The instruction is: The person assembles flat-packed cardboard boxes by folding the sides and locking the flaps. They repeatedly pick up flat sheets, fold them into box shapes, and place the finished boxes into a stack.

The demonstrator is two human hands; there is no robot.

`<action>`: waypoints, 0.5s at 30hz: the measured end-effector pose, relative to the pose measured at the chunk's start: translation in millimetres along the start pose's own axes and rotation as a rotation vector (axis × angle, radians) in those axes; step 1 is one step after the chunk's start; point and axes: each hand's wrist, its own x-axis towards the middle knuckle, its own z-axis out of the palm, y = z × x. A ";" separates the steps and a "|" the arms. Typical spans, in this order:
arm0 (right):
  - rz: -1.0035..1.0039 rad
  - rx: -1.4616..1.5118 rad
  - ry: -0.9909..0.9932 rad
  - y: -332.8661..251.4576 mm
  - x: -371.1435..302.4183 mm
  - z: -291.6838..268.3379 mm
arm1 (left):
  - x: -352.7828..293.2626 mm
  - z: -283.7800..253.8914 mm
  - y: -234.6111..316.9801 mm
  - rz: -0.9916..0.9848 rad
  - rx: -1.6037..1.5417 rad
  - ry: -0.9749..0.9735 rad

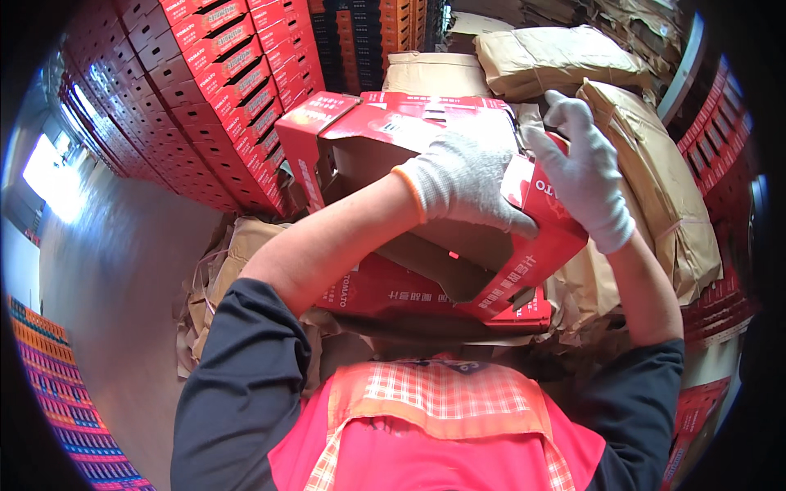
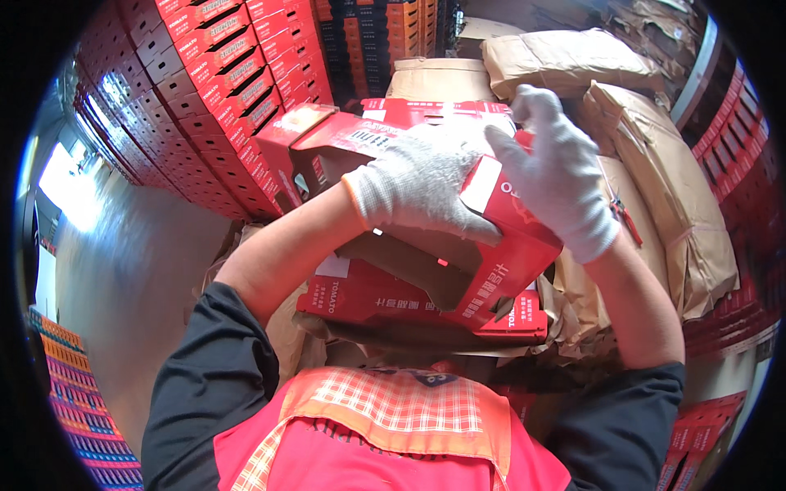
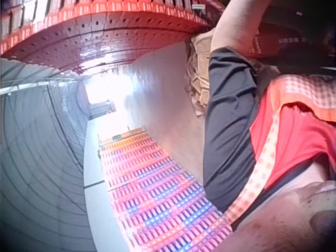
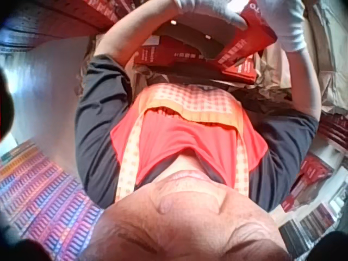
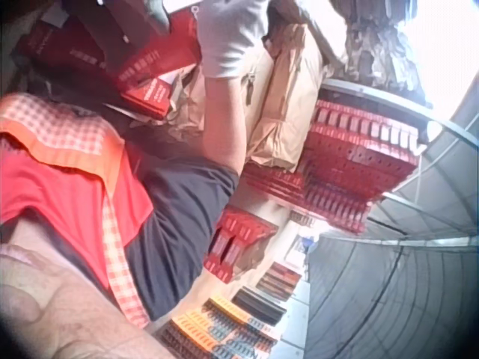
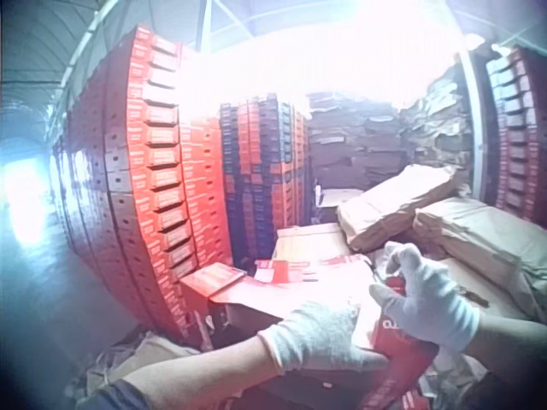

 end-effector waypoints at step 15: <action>-0.158 -0.288 -0.649 27.6 25.5 6.6 | -13.0 19.1 -6.8 -0.018 0.009 0.113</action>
